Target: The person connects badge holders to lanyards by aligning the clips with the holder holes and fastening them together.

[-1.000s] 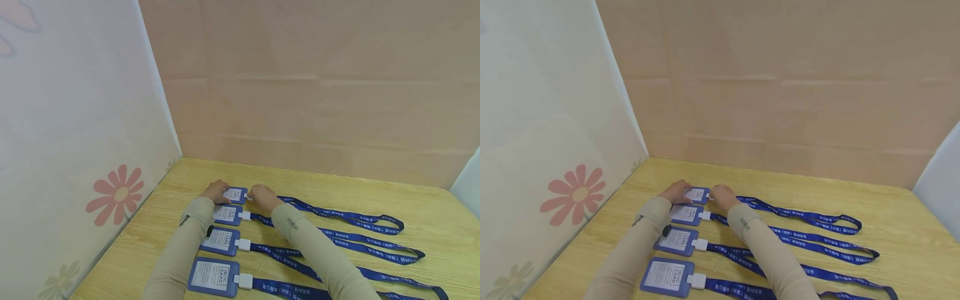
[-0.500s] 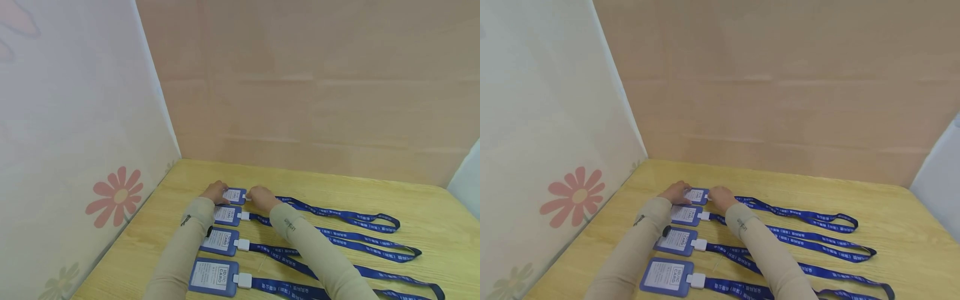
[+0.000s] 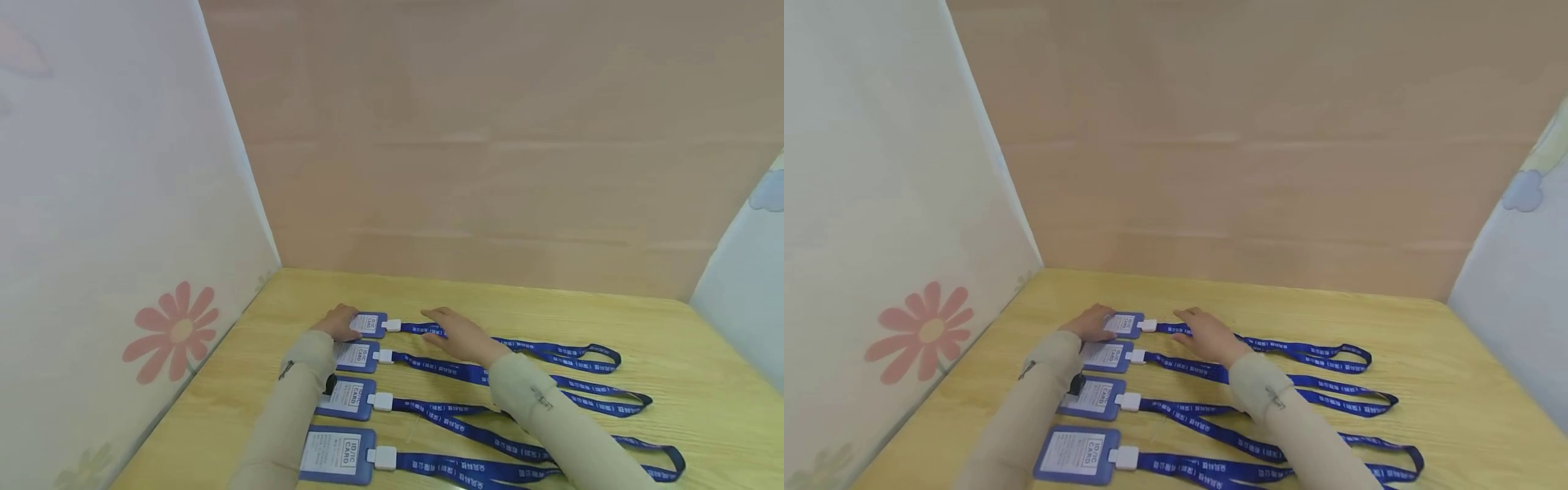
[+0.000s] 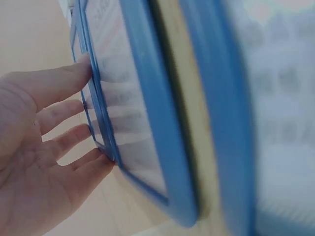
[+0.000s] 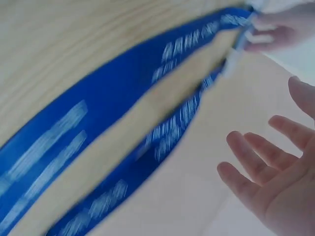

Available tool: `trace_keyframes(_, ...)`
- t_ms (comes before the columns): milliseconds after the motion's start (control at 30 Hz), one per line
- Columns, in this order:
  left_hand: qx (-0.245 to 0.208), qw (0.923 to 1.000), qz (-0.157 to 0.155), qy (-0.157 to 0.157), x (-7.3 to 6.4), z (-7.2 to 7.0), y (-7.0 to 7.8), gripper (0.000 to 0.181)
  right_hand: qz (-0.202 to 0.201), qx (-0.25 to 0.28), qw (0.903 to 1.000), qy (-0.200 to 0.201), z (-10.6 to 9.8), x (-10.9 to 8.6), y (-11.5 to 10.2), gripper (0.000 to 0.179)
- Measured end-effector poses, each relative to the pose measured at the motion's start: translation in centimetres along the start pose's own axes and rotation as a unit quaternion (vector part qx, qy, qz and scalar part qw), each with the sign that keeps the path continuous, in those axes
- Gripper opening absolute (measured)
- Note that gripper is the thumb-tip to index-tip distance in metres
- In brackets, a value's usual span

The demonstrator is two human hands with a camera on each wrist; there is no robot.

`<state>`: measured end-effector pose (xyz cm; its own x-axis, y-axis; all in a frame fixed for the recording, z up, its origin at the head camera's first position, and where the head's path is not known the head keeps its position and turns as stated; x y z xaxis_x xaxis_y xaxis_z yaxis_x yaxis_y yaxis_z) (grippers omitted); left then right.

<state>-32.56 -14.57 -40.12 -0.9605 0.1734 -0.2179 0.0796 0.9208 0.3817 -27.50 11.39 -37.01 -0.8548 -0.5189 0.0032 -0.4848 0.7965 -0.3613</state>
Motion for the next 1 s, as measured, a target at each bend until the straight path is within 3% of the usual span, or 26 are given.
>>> trace_keyframes(200,-0.045,0.9983,0.023,0.028,-1.2,0.1,-0.2,0.066,0.014,-0.005,0.9964,0.083,-2.6,-5.7,1.9,0.060)
trace_keyframes(500,-0.061,0.9842,0.097,0.136,-6.1,-1.6,4.3,0.079,0.063,-0.001,0.9790,0.194,-5.1,-10.8,4.8,0.075)
trace_keyframes(700,-0.039,0.9741,0.117,0.189,-9.0,-1.5,6.5,0.083,0.066,-0.026,0.9676,0.242,-4.8,-12.4,5.2,0.083)
trace_keyframes(1000,-0.016,0.9667,0.100,0.235,-11.6,-2.3,6.3,0.089,0.061,-0.017,0.9717,0.228,-4.4,-11.9,4.3,0.085)
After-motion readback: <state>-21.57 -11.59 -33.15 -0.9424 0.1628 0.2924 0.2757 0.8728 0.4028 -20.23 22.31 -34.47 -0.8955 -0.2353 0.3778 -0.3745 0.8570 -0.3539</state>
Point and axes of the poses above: each hand's wrist, its own x-axis towards the middle knuckle, its own z-axis out of the palm, y = z × x, the point moved 1 cm from there along x, towards the middle knuckle, and after that the axes turned 4 degrees about -y, right-handed, at the moved point
